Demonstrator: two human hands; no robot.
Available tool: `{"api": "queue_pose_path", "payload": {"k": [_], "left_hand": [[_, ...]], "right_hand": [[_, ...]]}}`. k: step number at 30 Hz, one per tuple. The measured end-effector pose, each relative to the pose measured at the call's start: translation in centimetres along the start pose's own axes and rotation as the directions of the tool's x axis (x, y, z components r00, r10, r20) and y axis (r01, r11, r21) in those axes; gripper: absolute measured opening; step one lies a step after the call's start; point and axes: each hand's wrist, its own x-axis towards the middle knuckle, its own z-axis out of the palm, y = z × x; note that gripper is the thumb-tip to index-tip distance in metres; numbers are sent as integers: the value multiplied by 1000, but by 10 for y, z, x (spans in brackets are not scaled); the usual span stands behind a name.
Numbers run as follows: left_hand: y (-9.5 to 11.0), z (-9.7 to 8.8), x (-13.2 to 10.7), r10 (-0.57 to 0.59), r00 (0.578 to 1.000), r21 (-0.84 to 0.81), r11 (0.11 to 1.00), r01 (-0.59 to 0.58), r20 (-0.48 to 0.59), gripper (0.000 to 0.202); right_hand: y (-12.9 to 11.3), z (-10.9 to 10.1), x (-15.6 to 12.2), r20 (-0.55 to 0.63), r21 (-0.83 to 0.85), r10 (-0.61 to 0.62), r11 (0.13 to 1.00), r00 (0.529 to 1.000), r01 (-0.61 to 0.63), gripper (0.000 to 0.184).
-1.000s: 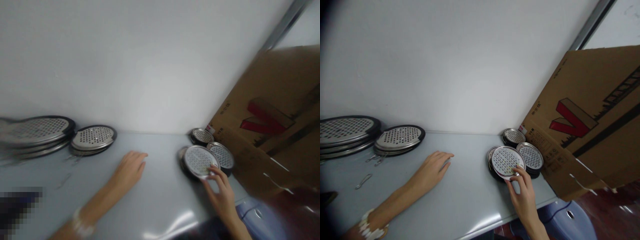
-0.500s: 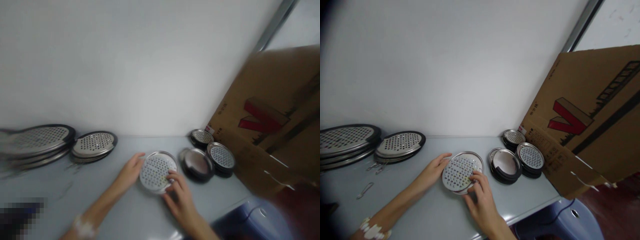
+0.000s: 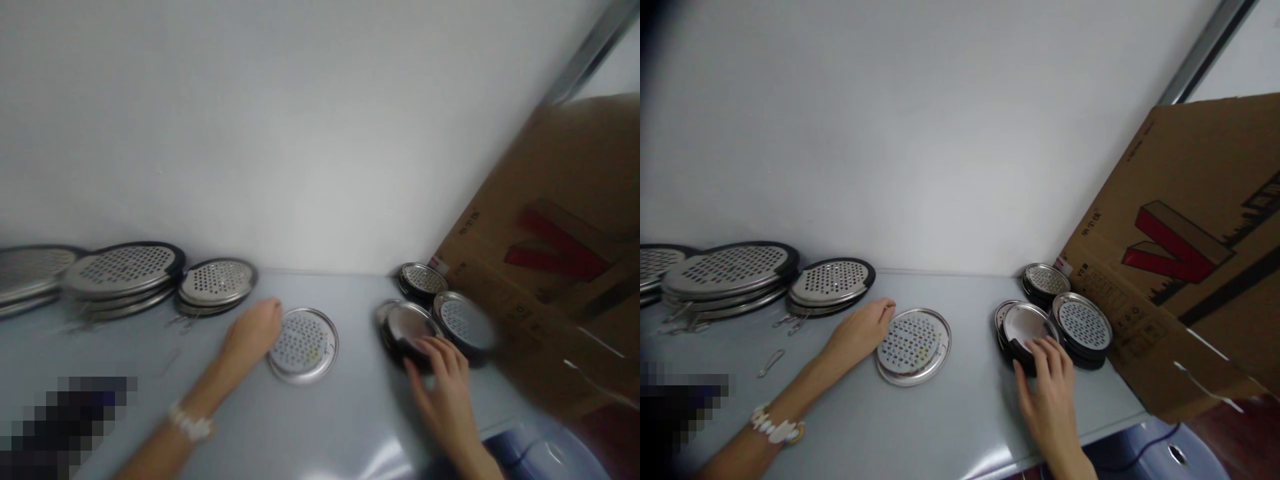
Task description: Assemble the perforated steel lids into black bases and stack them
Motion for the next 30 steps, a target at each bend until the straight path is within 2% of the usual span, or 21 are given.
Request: {"api": "queue_pose_path", "payload": {"k": [2, 3, 6, 8, 10, 13, 17, 20, 23, 27, 30], "left_hand": [[2, 0, -2, 78, 997, -21, 997, -78, -8, 47], [5, 1, -4, 131, 991, -43, 991, -131, 12, 58], [15, 5, -12, 244, 957, -90, 969, -232, 159, 93], [20, 8, -15, 248, 943, -78, 969, -236, 223, 101], [20, 10, -16, 233, 946, -52, 972, -228, 224, 99], [16, 12, -12, 185, 967, -5, 982, -187, 172, 92], [9, 10, -6, 101, 991, 56, 993, -106, 93, 84], [9, 4, -5, 59, 995, 79, 995, -66, 78, 81], [9, -1, -5, 31, 998, 73, 997, -36, 63, 83], [8, -4, -6, 25, 999, 36, 999, -26, 23, 82], [9, -5, -8, 19, 999, 50, 999, -21, 43, 83]], "right_hand": [[24, -2, -2, 38, -58, 10, 998, 999, -8, 37], [33, -1, -3, 68, -59, 2, 998, 998, 2, 36], [53, 1, -7, 98, -6, -35, 999, 995, 36, 31], [58, 2, -7, 62, 19, -66, 998, 996, 65, 29], [57, -1, -4, 30, 23, -96, 995, 995, 95, 28], [45, -10, 4, 8, 35, -142, 989, 990, 141, 22], [11, -25, 10, 30, 131, -198, 972, 980, 193, 21], [-15, -26, 3, 124, 258, -276, 937, 953, 238, 26], [-32, -16, -12, 250, 398, -385, 877, 888, 269, 31], [-43, 0, -23, 345, 557, -458, 802, 819, 213, 33], [-48, 3, -17, 444, 556, -407, 824, 798, 110, 30]]}}
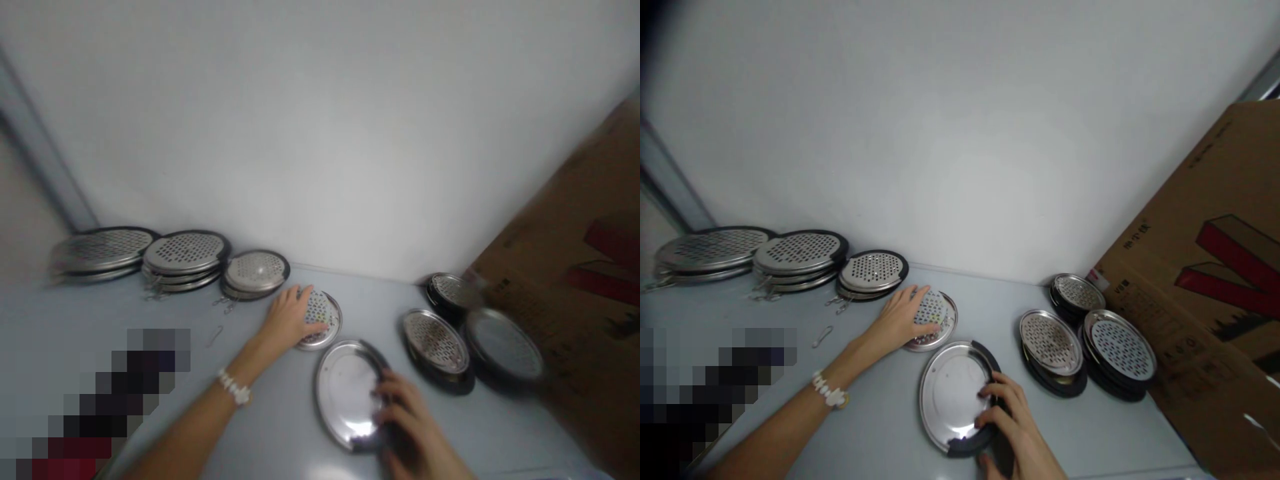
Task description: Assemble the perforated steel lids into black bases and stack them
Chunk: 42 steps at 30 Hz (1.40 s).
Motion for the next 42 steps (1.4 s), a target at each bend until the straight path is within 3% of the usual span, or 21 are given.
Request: {"api": "queue_pose_path", "payload": {"k": [4, 7, 10, 14, 21, 24, 27, 29, 31, 33, 35, 39, 42], "left_hand": [[10, 0, -7, 33, 999, 13, 999, -33, 34, 96], [19, 3, -15, 165, 981, -40, 986, -162, 99, 103], [24, 6, -20, 265, 950, -85, 964, -254, 165, 94], [18, 4, -18, 215, 967, -30, 977, -213, 133, 92], [-1, -17, -15, 109, 968, 59, 990, -125, 224, 117], [-9, -22, -17, 149, 941, 53, 983, -173, 304, 128], [-13, -24, -17, 220, 906, -9, 973, -232, 363, 133], [-14, -24, -15, 218, 921, -37, 975, -217, 324, 118], [-13, -20, -12, 149, 972, 2, 988, -152, 179, 86], [-12, -14, -8, 68, 998, 78, 995, -67, -3, 62], [-12, -8, -5, 31, 992, 134, 991, -15, -124, 53], [-12, -2, -3, 50, 985, 149, 988, -26, -164, 47], [-9, -1, -4, 41, 991, 130, 991, -25, -125, 46]], "right_hand": [[-4, -5, 14, -43, 39, 164, 986, 985, -163, 23], [-4, 0, 25, -111, 73, 215, 976, 970, -207, 22], [3, 4, 35, -140, 64, 196, 980, 971, -189, 26], [23, 1, 42, -189, -6, 142, 989, 972, -146, 32], [59, -7, 61, -161, -95, 132, 984, 978, -149, 49], [74, -8, 84, -129, -182, 101, 976, 986, -124, 61], [79, -11, 113, -137, -227, 58, 970, 989, -89, 55], [71, -12, 131, -198, -209, 43, 974, 979, -85, 43], [54, -8, 145, -198, -158, 29, 986, 980, -61, 30], [34, -1, 153, -101, -123, 14, 992, 995, -27, 22], [17, 10, 157, 24, -112, 22, 994, 999, -20, 15], [5, 26, 153, 162, -101, 28, 995, 986, -12, 7], [8, 23, 145, 209, -26, 33, 999, 977, -28, 7]]}}
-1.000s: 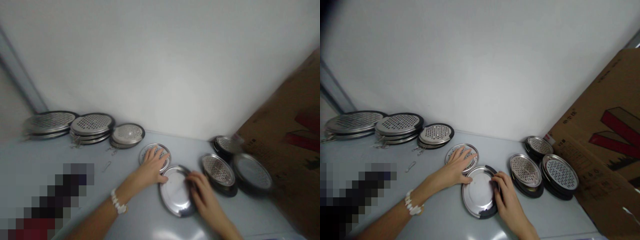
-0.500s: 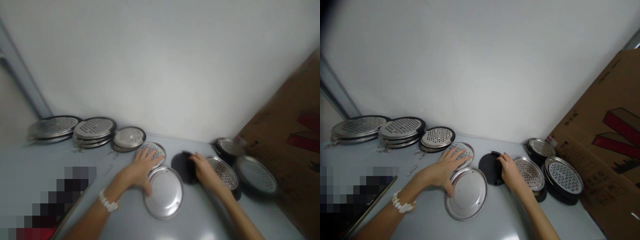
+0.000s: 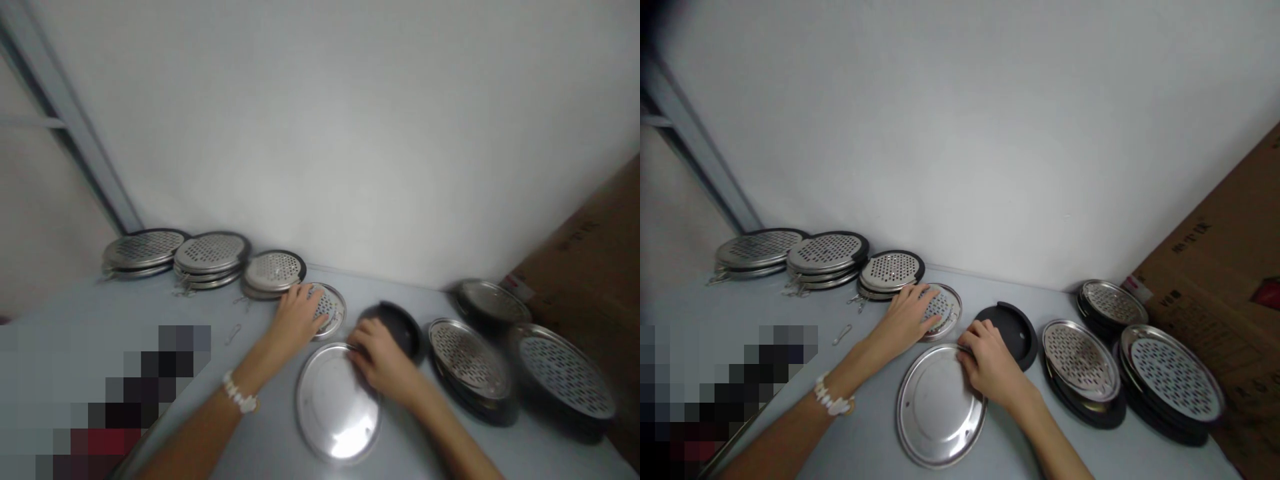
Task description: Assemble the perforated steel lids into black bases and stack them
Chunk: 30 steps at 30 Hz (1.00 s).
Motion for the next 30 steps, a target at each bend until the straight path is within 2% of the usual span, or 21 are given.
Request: {"api": "queue_pose_path", "payload": {"k": [7, 9, 12, 17, 20, 25, 30], "left_hand": [[8, 1, -6, 57, 991, -63, 997, -49, 120, 60], [9, 1, -6, 88, 987, -89, 993, -77, 132, 62], [10, -2, -3, 111, 987, -124, 988, -96, 119, 59], [10, -7, 0, 84, 990, -216, 975, -57, 117, 66], [10, -7, 0, 58, 992, -232, 972, -31, 113, 71], [9, -2, 0, -13, 989, -139, 990, 34, 150, 86], [3, 4, 0, 33, 986, -116, 993, -14, 165, 90]], "right_hand": [[-5, -15, -12, 55, 175, -7, 984, 998, -3, 13], [-4, -14, -10, 5, 211, 4, 978, 1000, -5, 15], [3, -11, -7, -131, 209, 44, 978, 990, -15, 18], [11, -10, -7, -277, 228, 76, 973, 958, -11, 17], [9, -9, -8, -323, 219, 67, 976, 944, 6, 15], [5, -7, -9, -336, 157, 7, 986, 942, 49, 17], [6, -12, -9, -407, 121, -5, 991, 914, 59, 18]]}}
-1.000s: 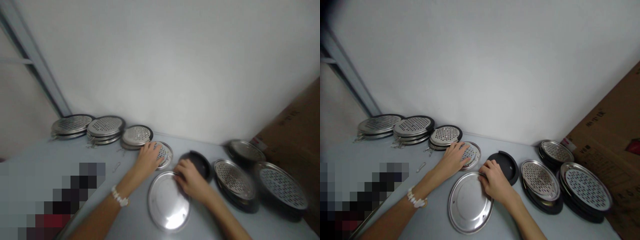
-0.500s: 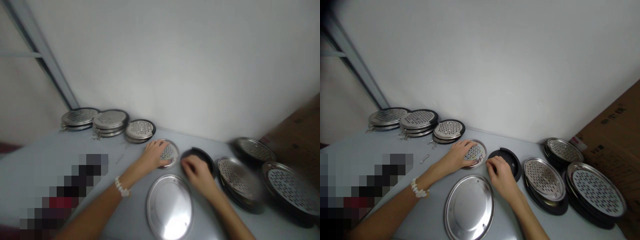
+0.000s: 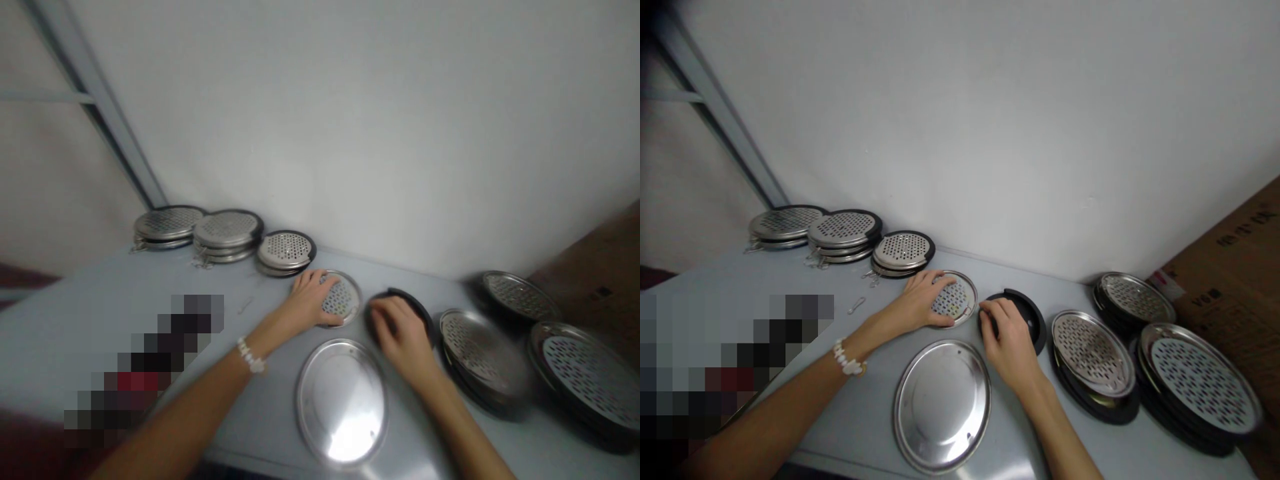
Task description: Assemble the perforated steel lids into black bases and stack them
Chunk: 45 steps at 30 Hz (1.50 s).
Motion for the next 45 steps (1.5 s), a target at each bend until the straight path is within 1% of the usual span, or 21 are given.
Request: {"api": "queue_pose_path", "payload": {"k": [2, 4, 7, 9, 11, 14, 15, 16, 17, 18, 20, 22, 24, 26, 27, 29, 32, 34, 39, 41, 45], "left_hand": [[-1, 1, 0, 19, 1000, -3, 1000, -19, 2, 89], [0, 1, 1, 12, 1000, -19, 1000, -12, -5, 88], [0, 0, 3, -18, 999, -70, 997, 14, -45, 83], [0, -3, 5, -22, 996, -120, 993, 12, -86, 77], [1, -8, 7, -1, 989, -181, 983, -26, -146, 72], [9, -21, 6, 80, 963, -277, 949, -153, -257, 73], [14, -26, 3, 107, 956, -305, 933, -191, -272, 75], [21, -31, -2, 133, 956, -325, 920, -218, -263, 77], [28, -35, -9, 155, 960, -333, 915, -228, -232, 80], [35, -39, -18, 185, 968, -323, 917, -232, -172, 81], [50, -42, -39, 226, 973, -254, 940, -227, -34, 87], [61, -39, -61, 246, 964, -204, 953, -222, 99, 93], [68, -32, -79, 248, 948, -209, 956, -206, 200, 98], [71, -23, -92, 239, 934, -246, 953, -175, 263, 105], [70, -18, -96, 232, 933, -266, 951, -157, 276, 109], [67, -9, -102, 222, 937, -307, 942, -136, 269, 115], [59, 1, -107, 230, 950, -369, 919, -141, 211, 124], [53, 6, -111, 229, 956, -399, 906, -141, 183, 129], [43, 14, -118, 177, 975, -462, 882, -95, 137, 140], [42, 17, -119, 170, 978, -465, 880, -98, 117, 144], [40, 25, -118, 191, 978, -401, 904, -144, 78, 140]], "right_hand": [[1, -2, 1, -40, -7, 2, 1000, 999, -3, 17], [2, -4, 1, -74, -10, 0, 1000, 997, -1, 17], [3, -4, 2, -115, -8, -8, 1000, 993, 7, 16], [3, -5, 2, -141, 3, -9, 1000, 990, 10, 17], [4, -4, 2, -153, 11, 3, 1000, 988, -1, 18], [7, -2, 2, -145, -7, 33, 999, 989, -34, 19], [9, -2, 2, -146, -17, 43, 999, 988, -46, 20], [11, -1, 2, -158, -24, 56, 998, 986, -61, 21], [13, -1, 2, -180, -26, 74, 996, 981, -80, 21], [15, -1, 2, -212, -22, 95, 995, 973, -102, 22], [18, -3, 3, -288, -3, 139, 989, 948, -146, 21], [20, -6, 4, -351, 15, 166, 985, 921, -172, 20], [19, -9, 5, -380, 22, 175, 983, 908, -180, 20], [18, -10, 5, -386, 23, 172, 984, 906, -177, 20], [17, -10, 5, -386, 24, 168, 985, 907, -172, 19], [16, -9, 5, -382, 28, 160, 986, 910, -162, 19], [15, -7, 4, -370, 34, 157, 987, 916, -155, 19], [16, -7, 4, -363, 36, 158, 987, 918, -156, 18], [16, -7, 5, -355, 46, 143, 990, 924, -136, 18], [16, -6, 5, -349, 44, 142, 990, 926, -136, 18], [16, -6, 5, -355, 34, 137, 990, 925, -134, 19]]}}
